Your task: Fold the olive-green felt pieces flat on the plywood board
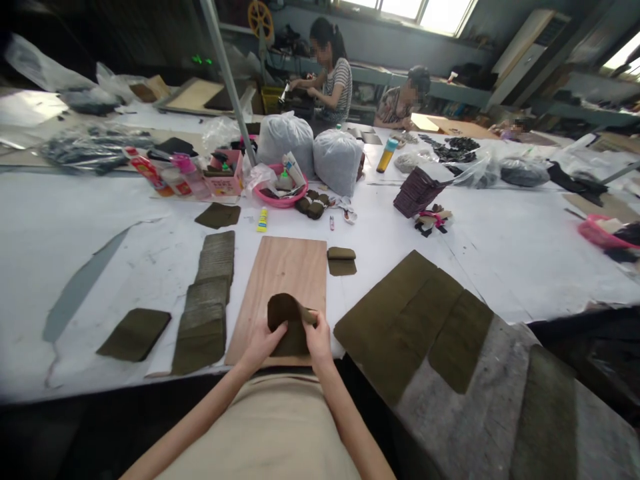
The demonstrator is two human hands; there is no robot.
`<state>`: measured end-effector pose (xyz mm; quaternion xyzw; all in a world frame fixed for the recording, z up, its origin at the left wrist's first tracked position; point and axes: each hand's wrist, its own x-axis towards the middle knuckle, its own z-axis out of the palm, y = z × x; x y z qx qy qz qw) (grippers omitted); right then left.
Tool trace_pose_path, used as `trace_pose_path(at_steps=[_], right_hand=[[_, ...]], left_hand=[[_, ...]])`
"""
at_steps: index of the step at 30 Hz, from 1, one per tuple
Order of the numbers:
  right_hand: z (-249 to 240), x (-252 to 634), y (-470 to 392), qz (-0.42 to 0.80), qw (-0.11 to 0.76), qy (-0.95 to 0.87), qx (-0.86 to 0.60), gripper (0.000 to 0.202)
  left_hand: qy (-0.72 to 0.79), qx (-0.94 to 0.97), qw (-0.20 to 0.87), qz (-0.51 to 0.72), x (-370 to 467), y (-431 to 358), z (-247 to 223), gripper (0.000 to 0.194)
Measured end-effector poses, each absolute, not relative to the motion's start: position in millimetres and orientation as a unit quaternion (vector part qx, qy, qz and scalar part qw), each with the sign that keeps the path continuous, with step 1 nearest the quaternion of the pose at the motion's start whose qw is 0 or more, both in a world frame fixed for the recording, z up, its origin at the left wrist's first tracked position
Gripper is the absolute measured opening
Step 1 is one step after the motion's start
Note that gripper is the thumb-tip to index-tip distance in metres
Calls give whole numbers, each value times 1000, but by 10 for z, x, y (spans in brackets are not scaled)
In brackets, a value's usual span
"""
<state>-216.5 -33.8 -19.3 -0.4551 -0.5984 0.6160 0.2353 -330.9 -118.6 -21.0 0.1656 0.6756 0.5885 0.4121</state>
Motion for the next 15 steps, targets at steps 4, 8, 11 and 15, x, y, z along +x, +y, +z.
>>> trace_pose_path(at_steps=[4, 8, 11, 15], right_hand=[[-285, -2182, -328, 661, 208, -556, -458, 26], [-315, -2165, -323, 555, 242, -644, -468, 23], [-335, -2161, -331, 670, 217, -535, -467, 30], [-385, -2180, -363, 768, 200, -399, -460, 38]], left_hand=[[644, 139, 438, 611, -3308, -1193, -239, 29], [604, 47, 534, 590, -3285, -1209, -306, 35], [669, 132, 433, 590, -3272, -1202, -305, 26], [667, 139, 398, 615, -3296, -1208, -296, 35]])
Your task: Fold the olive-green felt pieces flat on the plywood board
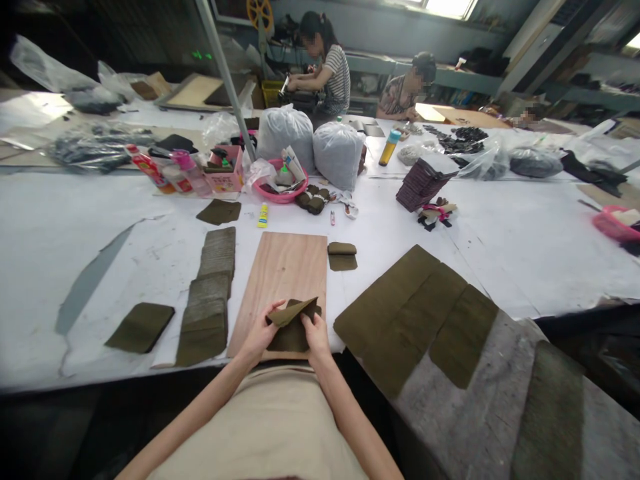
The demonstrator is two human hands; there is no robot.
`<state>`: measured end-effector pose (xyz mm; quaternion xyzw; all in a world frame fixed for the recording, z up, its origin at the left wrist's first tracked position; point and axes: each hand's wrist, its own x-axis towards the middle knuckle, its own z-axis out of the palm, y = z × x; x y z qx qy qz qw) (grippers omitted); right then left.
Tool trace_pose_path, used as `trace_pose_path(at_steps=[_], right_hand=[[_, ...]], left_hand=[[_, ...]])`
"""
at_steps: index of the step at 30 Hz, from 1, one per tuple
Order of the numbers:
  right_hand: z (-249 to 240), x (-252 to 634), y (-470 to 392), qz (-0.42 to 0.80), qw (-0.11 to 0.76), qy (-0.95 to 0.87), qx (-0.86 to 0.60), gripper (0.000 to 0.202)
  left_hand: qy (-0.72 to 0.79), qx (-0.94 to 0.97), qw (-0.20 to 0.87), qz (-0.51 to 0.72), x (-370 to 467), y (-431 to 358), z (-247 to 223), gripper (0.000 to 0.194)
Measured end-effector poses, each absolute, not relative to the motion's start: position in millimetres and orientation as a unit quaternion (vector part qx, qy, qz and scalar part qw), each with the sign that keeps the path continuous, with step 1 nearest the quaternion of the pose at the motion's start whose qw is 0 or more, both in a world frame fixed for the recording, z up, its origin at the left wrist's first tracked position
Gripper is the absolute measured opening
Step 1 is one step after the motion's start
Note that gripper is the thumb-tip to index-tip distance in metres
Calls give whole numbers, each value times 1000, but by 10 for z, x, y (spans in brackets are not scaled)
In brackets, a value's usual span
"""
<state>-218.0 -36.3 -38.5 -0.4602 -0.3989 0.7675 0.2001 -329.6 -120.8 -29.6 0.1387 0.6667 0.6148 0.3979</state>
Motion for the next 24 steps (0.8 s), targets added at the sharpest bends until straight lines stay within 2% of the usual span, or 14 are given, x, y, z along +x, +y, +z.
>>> trace_pose_path(at_steps=[3, 5, 8, 10, 15, 17, 21, 24], right_hand=[[-400, -2192, -384, 727, 244, -454, -455, 33], [-402, -2194, -390, 716, 242, -470, -455, 33], [-416, -2193, -396, 762, 193, -416, -457, 39], [-437, -2190, -404, 770, 185, -416, -448, 39], [-467, -2184, -413, 653, 272, -558, -434, 34], [-459, -2192, -406, 680, 258, -533, -432, 37], [-448, -2225, -409, 795, 194, -367, -443, 46], [-476, -2236, -440, 787, 220, -362, -448, 47]], left_hand=[[613, 46, 509, 602, -3300, -1227, -327, 38], [602, 37, 536, 590, -3284, -1230, -343, 34], [635, 92, 477, 600, -3267, -1216, -339, 26], [639, 103, 447, 618, -3279, -1211, -334, 28], [607, 29, 527, 594, -3322, -1229, -372, 32], [626, 54, 512, 586, -3317, -1229, -395, 30], [668, 150, 414, 600, -3304, -1226, -425, 28], [640, 123, 438, 619, -3314, -1248, -439, 34]])
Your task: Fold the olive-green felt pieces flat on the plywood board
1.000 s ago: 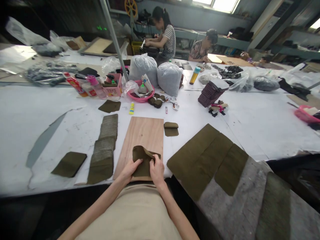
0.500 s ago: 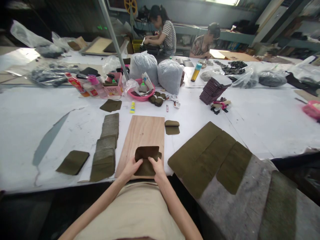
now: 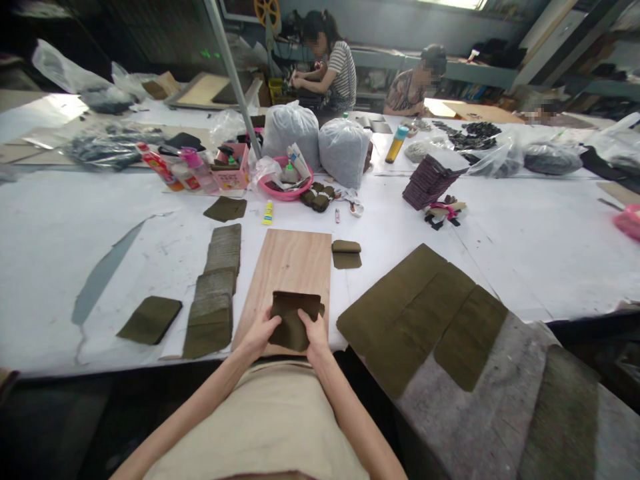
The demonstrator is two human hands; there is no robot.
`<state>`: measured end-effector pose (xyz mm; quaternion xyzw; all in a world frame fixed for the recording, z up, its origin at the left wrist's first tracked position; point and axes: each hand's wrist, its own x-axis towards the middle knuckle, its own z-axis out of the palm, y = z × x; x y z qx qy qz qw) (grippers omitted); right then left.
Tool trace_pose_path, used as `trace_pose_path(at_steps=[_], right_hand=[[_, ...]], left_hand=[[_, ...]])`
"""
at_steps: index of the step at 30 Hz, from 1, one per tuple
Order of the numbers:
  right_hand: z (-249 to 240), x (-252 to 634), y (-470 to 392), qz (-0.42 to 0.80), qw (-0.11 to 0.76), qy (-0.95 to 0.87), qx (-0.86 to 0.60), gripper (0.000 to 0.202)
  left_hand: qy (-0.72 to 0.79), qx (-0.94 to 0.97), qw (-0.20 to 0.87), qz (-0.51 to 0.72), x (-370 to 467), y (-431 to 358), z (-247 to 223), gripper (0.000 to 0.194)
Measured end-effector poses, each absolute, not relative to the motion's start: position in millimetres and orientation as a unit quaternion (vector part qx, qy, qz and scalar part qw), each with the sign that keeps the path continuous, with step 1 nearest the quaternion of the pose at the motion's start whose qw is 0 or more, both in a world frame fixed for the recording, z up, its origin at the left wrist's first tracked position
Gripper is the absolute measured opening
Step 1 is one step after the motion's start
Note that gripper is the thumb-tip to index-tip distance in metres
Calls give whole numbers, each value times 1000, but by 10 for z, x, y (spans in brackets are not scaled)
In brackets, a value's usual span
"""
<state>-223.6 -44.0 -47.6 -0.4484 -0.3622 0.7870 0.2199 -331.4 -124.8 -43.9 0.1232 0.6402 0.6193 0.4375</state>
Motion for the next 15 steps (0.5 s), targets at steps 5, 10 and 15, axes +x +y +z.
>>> trace_pose_path(at_steps=[5, 10, 15], right_hand=[[-535, -2210, -462, 699, 251, -475, -472, 46], [-496, -2205, -440, 782, 211, -365, -459, 44], [-441, -2214, -486, 776, 245, -369, -448, 43]], left_hand=[[622, 74, 507, 592, -3301, -1271, -447, 34], [627, 122, 471, 608, -3287, -1270, -422, 33], [593, 30, 546, 591, -3303, -1280, -422, 39]])
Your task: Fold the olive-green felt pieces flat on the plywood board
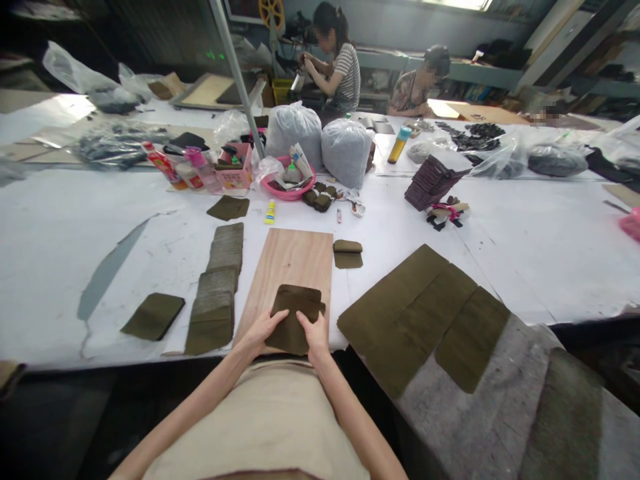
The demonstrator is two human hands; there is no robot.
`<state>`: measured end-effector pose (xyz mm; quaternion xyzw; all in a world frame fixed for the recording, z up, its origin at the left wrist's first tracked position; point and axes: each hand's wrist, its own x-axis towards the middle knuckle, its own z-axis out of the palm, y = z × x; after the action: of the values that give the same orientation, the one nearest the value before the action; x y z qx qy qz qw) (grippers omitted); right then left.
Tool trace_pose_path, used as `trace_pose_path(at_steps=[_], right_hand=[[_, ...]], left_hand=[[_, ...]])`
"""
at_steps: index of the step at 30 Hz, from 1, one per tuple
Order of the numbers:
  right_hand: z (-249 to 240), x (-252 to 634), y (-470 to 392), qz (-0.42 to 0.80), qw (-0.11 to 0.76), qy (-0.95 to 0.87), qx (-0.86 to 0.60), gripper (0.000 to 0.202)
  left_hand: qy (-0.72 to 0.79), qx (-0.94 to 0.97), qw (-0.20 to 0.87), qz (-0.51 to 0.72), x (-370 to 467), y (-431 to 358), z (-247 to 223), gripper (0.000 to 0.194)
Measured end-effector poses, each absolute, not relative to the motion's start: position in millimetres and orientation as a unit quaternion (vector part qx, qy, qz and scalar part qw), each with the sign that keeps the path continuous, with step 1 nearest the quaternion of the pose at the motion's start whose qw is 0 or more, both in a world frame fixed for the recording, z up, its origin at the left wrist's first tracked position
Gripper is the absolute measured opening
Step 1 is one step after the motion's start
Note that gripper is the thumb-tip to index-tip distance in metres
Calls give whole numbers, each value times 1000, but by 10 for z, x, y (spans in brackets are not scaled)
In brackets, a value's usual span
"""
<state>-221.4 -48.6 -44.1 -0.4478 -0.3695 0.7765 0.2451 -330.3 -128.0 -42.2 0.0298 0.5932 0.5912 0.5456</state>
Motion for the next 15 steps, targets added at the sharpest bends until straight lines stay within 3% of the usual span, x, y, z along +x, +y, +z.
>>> trace_pose_path(at_steps=[7, 11, 13, 15], right_hand=[[-420, -2094, -289, 759, 212, -446, -424, 42], [-23, -1967, 3, 528, 286, -641, -478, 37], [238, -1982, 50, 474, 306, -716, -411, 32], [433, -2081, 56, 506, 242, -776, -289, 25]], left_hand=[[603, 83, 505, 612, -3288, -1281, -345, 35], [607, 84, 513, 601, -3288, -1324, -302, 36], [605, 95, 512, 602, -3283, -1337, -293, 37], [604, 122, 498, 610, -3272, -1342, -288, 38]])
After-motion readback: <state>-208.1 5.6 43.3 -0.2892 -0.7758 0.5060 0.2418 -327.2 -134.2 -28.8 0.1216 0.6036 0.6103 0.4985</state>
